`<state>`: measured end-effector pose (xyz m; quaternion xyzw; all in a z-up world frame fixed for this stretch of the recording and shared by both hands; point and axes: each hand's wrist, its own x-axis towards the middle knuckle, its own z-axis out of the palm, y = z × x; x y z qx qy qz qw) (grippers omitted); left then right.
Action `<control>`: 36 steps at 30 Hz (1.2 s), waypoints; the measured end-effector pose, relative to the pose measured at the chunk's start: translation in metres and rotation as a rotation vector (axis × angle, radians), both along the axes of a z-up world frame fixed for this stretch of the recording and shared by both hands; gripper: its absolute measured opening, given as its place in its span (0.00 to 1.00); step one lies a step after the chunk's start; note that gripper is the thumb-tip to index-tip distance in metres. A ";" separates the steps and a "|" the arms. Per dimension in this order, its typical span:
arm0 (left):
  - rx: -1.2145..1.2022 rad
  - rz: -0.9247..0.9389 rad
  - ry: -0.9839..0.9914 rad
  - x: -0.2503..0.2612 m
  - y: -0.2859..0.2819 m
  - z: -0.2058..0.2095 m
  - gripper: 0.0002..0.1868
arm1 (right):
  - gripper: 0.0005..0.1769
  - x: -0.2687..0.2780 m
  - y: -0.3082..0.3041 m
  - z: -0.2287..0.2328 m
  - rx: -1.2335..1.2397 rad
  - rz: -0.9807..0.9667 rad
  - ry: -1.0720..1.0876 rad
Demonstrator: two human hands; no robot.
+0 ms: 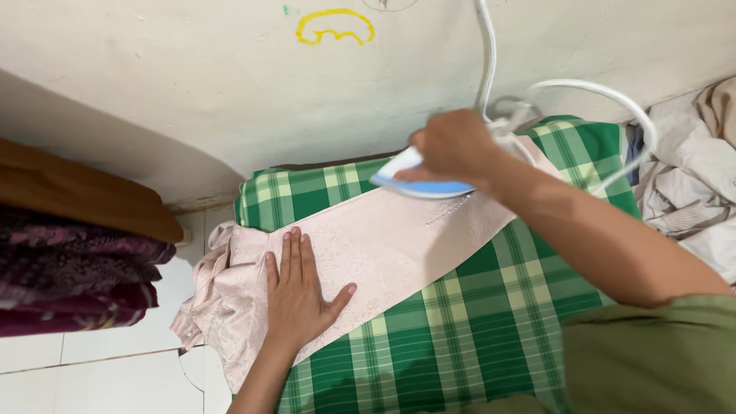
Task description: The person irons a light pink dress on a green checkered ironing board. They smooth the fabric, move the iron across the body and sleeves, and repeatedly reposition the dress to iron different sections.
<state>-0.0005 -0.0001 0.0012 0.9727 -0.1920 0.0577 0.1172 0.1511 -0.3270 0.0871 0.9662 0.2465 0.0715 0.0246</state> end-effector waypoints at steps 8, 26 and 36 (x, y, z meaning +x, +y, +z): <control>0.011 -0.009 0.000 0.001 0.001 0.000 0.60 | 0.37 0.002 -0.028 -0.009 -0.023 -0.186 -0.187; 0.019 -0.008 -0.022 0.000 0.001 -0.009 0.60 | 0.07 -0.120 -0.295 -0.047 2.127 -0.072 -0.103; 0.012 -0.006 -0.029 0.000 0.001 -0.011 0.60 | 0.26 -0.171 -0.352 -0.199 2.068 -0.681 -0.037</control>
